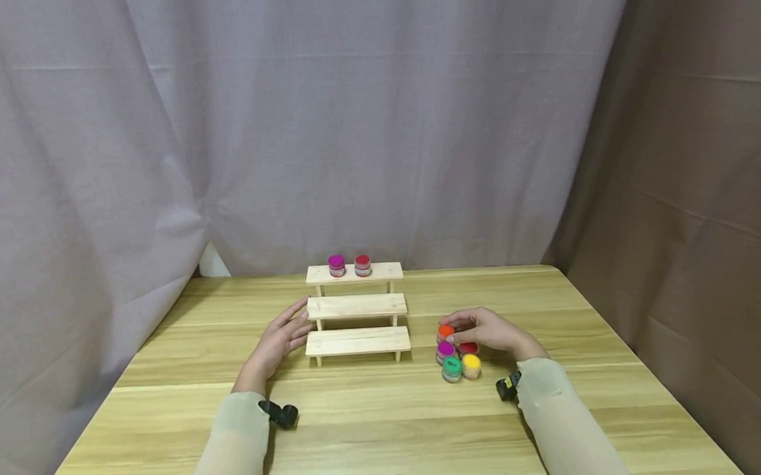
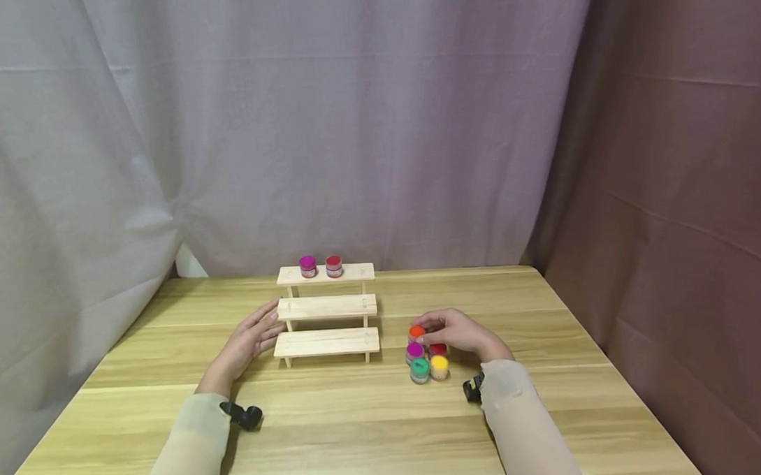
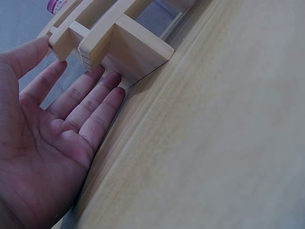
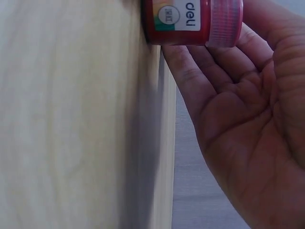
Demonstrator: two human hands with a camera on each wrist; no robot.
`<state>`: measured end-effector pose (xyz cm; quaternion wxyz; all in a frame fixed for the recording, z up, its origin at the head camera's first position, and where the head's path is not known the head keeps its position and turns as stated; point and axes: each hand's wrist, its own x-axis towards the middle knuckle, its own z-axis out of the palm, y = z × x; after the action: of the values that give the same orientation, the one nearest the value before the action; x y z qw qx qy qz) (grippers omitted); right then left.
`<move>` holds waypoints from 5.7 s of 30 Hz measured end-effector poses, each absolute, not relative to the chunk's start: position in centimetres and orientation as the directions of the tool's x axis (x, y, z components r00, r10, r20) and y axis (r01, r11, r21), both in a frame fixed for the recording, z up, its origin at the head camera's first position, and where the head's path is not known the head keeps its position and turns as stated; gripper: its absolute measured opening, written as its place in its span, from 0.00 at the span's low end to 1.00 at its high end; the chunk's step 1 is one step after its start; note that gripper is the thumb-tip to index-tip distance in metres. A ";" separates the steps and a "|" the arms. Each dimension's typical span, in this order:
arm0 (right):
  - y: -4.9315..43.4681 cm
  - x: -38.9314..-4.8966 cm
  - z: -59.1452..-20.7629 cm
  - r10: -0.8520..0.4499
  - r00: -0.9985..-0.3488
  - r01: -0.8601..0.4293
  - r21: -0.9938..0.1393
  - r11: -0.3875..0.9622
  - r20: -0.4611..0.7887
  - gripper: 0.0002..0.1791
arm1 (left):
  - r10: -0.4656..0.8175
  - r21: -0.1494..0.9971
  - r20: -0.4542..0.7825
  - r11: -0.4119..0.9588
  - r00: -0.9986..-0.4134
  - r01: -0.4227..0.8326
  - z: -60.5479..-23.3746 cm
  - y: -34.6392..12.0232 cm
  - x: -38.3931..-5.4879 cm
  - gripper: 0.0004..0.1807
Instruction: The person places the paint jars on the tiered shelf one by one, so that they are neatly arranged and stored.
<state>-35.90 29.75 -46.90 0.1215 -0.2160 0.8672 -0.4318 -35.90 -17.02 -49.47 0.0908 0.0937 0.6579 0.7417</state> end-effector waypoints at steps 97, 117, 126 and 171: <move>20.0 -42.7 -36.3 -0.466 -0.880 -0.340 -0.806 0.484 0.091 0.25 | 0.242 0.987 0.023 -0.162 -0.970 -0.017 -49.5 -16.1 -36.0 0.32; 19.1 -42.7 -37.1 -0.446 -0.884 -0.372 -0.787 0.492 0.139 0.22 | 0.228 0.985 0.022 -0.173 -0.973 -0.018 -49.2 -15.7 -36.0 0.33; 19.3 -42.8 -37.2 -0.439 -0.886 -0.372 -0.795 0.479 0.150 0.23 | 0.229 0.983 0.015 -0.179 -0.973 -0.027 -49.2 -15.7 -36.2 0.32; 25.6 -39.0 -40.2 -0.448 -0.883 -0.378 -0.776 0.504 0.139 0.26 | 0.254 0.988 0.040 -0.153 -0.966 0.001 -49.0 -16.1 -35.9 0.34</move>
<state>-39.04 25.57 -40.20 0.0398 -0.2385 0.8663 -0.4370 -35.91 -16.09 -49.02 0.0841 0.0989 0.6454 0.7527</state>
